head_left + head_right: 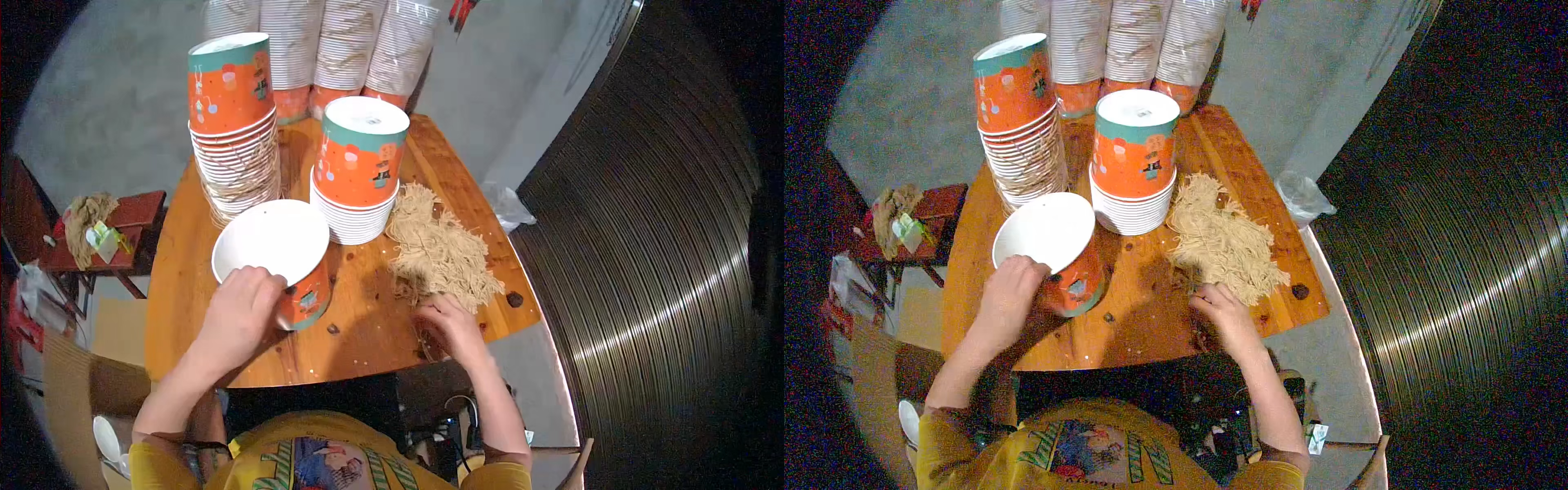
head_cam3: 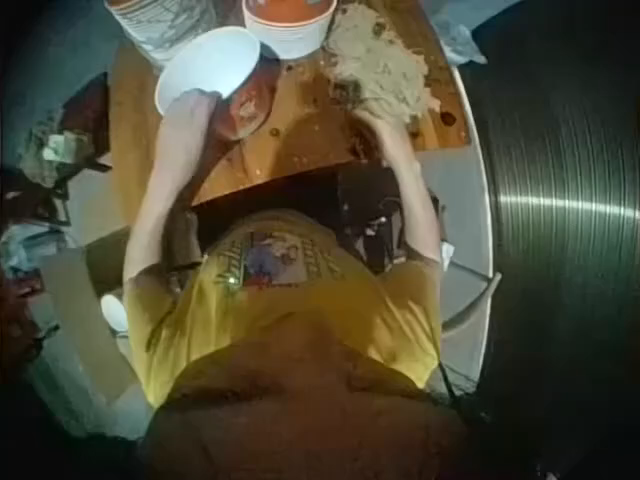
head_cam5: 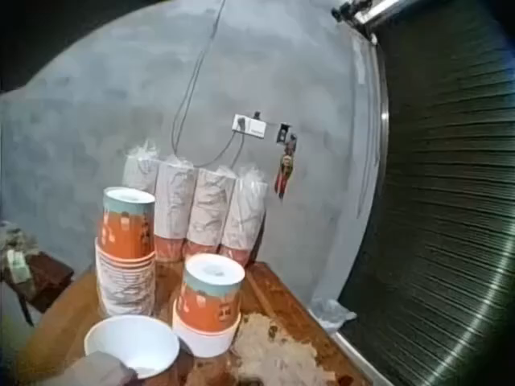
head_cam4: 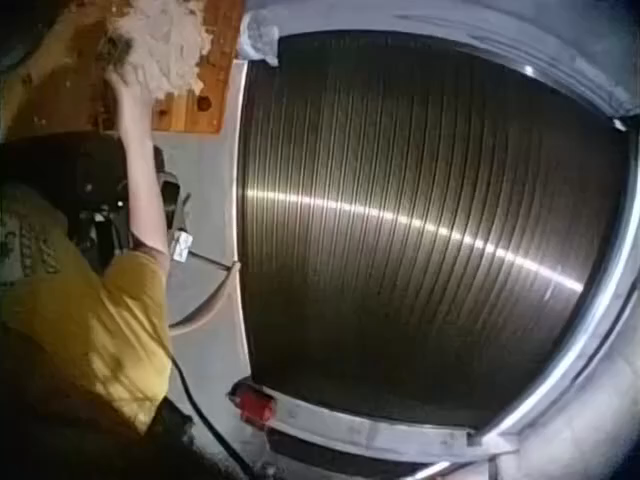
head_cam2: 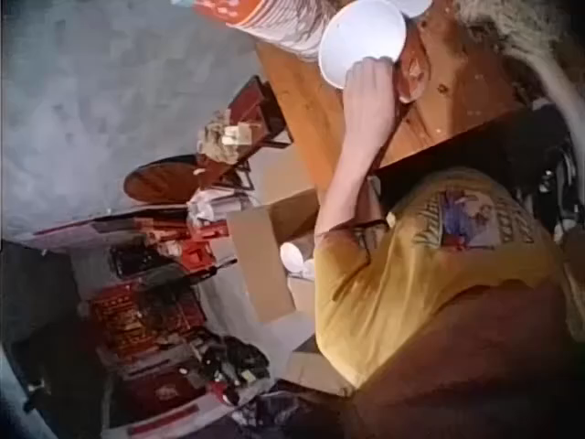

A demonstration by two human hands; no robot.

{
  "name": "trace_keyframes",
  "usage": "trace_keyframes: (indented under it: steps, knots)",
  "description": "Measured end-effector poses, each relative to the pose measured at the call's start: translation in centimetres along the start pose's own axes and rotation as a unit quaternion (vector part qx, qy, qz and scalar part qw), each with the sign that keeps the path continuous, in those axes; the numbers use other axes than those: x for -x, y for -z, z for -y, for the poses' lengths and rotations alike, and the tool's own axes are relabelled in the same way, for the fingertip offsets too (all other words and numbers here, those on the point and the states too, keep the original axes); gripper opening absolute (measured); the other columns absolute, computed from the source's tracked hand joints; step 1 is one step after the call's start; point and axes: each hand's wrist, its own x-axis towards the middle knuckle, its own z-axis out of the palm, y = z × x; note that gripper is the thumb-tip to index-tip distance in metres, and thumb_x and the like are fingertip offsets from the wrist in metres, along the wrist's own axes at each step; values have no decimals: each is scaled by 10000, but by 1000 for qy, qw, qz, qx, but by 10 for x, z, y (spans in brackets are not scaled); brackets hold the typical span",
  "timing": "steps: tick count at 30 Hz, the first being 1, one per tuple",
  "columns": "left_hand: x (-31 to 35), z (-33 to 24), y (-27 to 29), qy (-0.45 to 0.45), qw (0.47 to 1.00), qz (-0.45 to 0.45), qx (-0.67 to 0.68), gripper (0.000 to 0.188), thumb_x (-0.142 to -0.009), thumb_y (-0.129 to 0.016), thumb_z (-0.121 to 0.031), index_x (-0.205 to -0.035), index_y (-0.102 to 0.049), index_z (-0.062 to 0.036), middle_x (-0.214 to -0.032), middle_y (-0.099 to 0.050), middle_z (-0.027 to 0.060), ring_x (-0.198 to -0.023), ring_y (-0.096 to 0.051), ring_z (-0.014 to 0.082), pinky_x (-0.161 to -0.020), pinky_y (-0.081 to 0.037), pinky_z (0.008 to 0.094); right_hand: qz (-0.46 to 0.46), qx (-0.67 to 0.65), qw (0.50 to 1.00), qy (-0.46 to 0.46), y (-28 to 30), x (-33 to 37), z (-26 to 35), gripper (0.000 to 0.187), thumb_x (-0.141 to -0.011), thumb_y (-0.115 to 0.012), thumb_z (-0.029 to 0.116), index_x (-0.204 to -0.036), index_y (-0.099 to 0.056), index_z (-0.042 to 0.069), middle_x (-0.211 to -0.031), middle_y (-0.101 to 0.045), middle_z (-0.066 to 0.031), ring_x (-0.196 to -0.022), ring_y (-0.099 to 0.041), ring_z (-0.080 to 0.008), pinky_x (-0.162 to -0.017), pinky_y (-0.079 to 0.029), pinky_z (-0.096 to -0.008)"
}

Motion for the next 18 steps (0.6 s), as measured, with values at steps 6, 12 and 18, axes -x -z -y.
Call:
trace_keyframes:
  steps: [6, 12, 18]
  knots:
    - [0, -7, -19, -66, 996, 44, -48, 239, -727, -548, -81, -953, -532, -2, -793, -482, 91, -741, -510, 244, -663, -427, 348, -32, -93, 994, -40, -17, -2, -2, 186, -735, -637, 89, -921, -635, 106, -962, -592, -63, -932, -552, -265, -764, -483, -347]
    - [2, -4, -20, -28, 998, 47, -17, 222, -746, -583, -79, -955, -542, -16, -809, -485, 90, -766, -513, 251, -681, -423, 351, 63, 120, 975, 173, -25, 10, 17, 192, -718, -644, 156, -883, -590, 73, -931, -569, -84, -916, -543, -292, -837, -457, -363]
    - [0, 6, -2, 32, 991, 72, 104, 225, -750, -597, -61, -967, -545, -35, -878, -515, 116, -842, -518, 298, -761, -417, 395, -22, 61, 992, 105, -34, 7, 41, 206, -691, -659, 136, -873, -573, 86, -917, -566, -86, -870, -541, -302, -785, -451, -400]
